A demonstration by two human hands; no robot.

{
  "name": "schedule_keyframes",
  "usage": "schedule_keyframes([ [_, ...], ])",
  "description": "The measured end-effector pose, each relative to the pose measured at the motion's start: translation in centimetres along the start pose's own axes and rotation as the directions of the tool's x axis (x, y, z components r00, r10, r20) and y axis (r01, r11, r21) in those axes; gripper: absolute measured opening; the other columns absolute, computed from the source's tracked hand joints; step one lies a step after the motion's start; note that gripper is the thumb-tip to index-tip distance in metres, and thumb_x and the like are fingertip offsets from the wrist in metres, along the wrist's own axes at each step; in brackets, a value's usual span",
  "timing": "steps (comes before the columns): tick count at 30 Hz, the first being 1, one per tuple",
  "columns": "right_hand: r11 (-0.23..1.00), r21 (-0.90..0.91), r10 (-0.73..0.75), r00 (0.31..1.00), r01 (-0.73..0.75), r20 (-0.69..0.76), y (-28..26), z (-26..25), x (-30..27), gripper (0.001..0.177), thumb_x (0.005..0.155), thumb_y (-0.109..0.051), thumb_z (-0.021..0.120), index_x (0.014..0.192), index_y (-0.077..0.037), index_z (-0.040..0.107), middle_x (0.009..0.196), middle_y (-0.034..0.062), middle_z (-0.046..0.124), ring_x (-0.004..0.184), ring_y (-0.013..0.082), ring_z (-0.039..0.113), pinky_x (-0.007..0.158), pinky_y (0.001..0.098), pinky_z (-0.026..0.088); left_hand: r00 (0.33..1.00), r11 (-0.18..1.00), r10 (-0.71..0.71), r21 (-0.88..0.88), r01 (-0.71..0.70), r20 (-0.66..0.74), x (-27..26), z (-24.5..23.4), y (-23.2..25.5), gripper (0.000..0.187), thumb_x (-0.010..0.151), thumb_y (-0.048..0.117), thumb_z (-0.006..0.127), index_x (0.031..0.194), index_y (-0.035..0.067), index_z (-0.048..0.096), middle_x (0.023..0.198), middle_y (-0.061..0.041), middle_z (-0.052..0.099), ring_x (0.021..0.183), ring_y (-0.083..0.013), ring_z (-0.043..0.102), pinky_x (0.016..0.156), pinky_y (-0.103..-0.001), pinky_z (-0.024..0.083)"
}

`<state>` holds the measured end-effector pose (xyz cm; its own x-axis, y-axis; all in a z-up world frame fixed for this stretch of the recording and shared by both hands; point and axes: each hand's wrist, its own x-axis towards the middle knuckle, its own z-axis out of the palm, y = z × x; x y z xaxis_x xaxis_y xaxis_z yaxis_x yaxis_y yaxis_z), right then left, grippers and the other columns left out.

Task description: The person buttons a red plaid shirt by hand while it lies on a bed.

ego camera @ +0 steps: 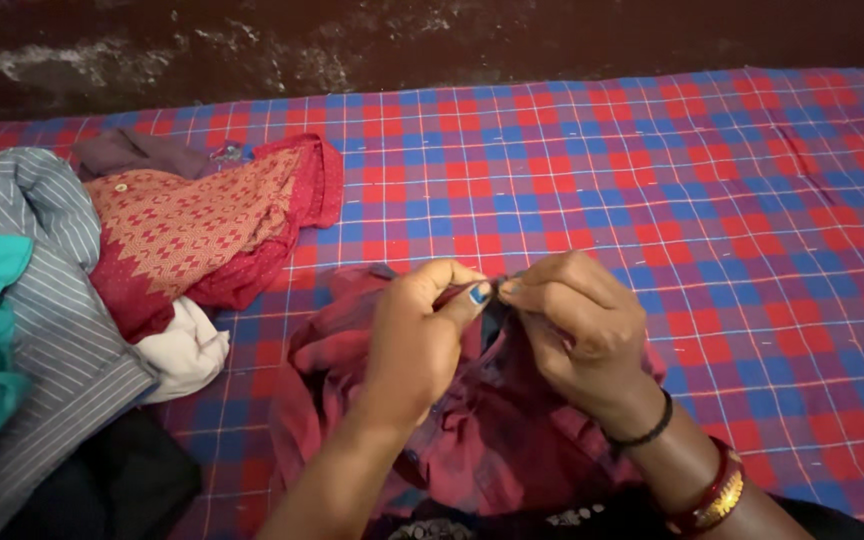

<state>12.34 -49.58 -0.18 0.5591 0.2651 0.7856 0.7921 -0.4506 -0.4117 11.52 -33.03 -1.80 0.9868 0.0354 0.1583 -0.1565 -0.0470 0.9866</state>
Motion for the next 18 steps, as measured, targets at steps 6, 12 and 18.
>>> schedule_keyframes([
  [6, 0.977, -0.002, -0.214, 0.975, 0.215, -0.052, -0.6, -1.8, -0.3, 0.02, 0.075, 0.013, 0.071, 0.091, 0.0, 0.07, 0.089, 0.0104, 0.069, 0.086, 0.0255, 0.071, 0.075, 0.0338, 0.058, 0.947, 0.856, -0.299, -0.471, 0.213, -0.114, 2.6, -3.5, -3.2, 0.007, 0.106, 0.013, 0.063, 0.105, 0.006, 0.066, 0.082, 0.003, 0.06, 0.068, -0.0079, 0.052, 0.06, -0.027, 0.044],
  [12, 0.99, -0.058, 0.125, 0.992, -0.127, -0.032, -0.2, -1.6, -1.2, 0.012, 0.085, -0.002, 0.081, 0.092, -0.004, 0.071, 0.087, 0.0089, 0.07, 0.08, 0.0245, 0.071, 0.07, 0.0332, 0.054, 0.995, 0.99, -0.017, -0.144, 0.002, -0.102, 1.4, -7.5, 1.2, 0.017, 0.099, 0.012, 0.065, 0.111, 0.003, 0.073, 0.09, 0.004, 0.068, 0.076, -0.0036, 0.058, 0.069, -0.022, 0.048],
  [18, 0.952, -0.147, 0.282, 0.955, -0.267, 0.094, 0.4, -1.9, -0.4, 0.04, 0.081, -0.007, 0.081, 0.119, -0.006, 0.067, 0.118, 0.0123, 0.068, 0.112, 0.0298, 0.067, 0.093, 0.0383, 0.054, 0.987, 0.997, -0.064, 0.038, 0.071, -0.145, 1.5, -5.0, -0.8, 0.016, 0.095, 0.01, 0.07, 0.108, 0.003, 0.075, 0.085, 0.001, 0.068, 0.073, -0.0039, 0.058, 0.065, -0.023, 0.049],
])
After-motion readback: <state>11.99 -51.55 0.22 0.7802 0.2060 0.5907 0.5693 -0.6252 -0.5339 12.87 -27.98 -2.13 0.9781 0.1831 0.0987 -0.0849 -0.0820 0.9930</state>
